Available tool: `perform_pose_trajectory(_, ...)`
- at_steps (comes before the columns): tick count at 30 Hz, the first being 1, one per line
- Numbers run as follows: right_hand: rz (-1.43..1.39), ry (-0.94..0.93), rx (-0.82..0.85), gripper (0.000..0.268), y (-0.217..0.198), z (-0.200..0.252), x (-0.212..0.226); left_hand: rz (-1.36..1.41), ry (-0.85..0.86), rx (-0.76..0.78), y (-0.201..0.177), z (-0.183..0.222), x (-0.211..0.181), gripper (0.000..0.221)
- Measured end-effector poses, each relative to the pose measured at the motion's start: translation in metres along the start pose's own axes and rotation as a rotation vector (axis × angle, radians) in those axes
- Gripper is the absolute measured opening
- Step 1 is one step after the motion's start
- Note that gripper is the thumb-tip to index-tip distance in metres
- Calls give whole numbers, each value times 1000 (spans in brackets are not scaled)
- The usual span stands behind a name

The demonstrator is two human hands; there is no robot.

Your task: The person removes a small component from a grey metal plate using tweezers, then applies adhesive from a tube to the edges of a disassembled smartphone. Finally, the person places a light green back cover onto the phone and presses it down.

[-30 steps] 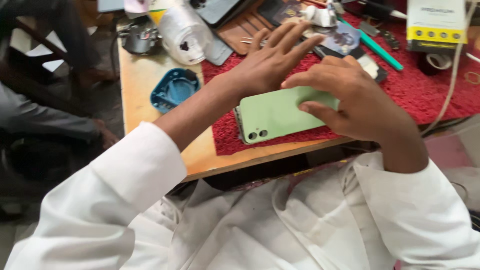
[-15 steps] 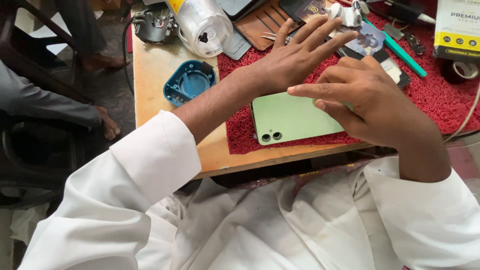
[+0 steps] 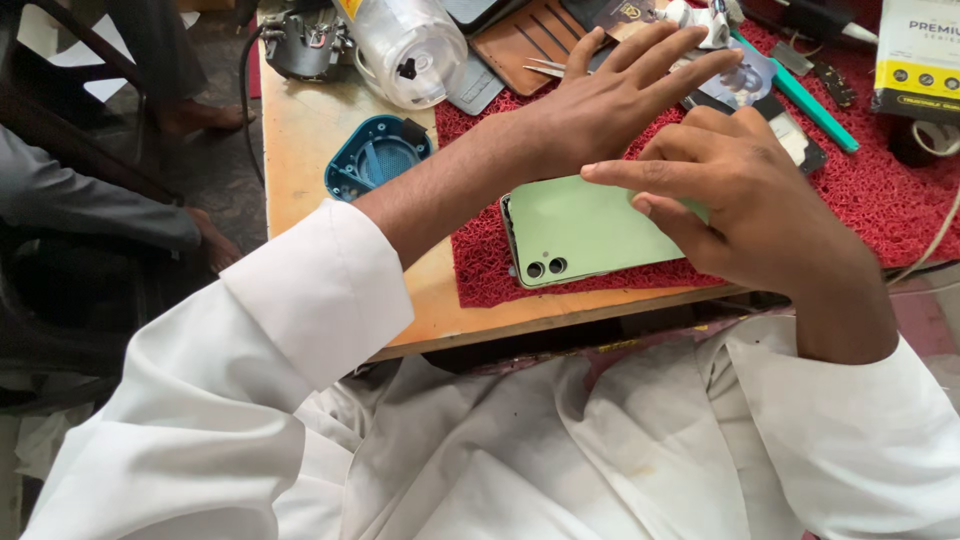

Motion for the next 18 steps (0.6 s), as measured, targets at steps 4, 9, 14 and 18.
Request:
perform_pose_trajectory(4,9,19,-11,37,-1,2,2,26,30,-8,-3,1,-1,95)
perform_pose_trajectory(9,36,19,-51,45,-2,3,6,51,25,16,-1,-1,1,94)
perform_pose_trajectory(14,-9,16,-72,50,-3,2,7,63,26,12,-1,-2,1,93)
perform_pose_trajectory(18,-167,-20,-44,48,-8,-2,0,126,50,34,-5,-1,1,101)
Point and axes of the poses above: each hand's wrist, its own z-axis away from the middle knuckle, its own y-axis out of the palm, x = y × z, the point moved 8 cm from there along -z, towards the middle knuckle, and after that the axes turned 7 degrees about -x, right-handed, at the moved point
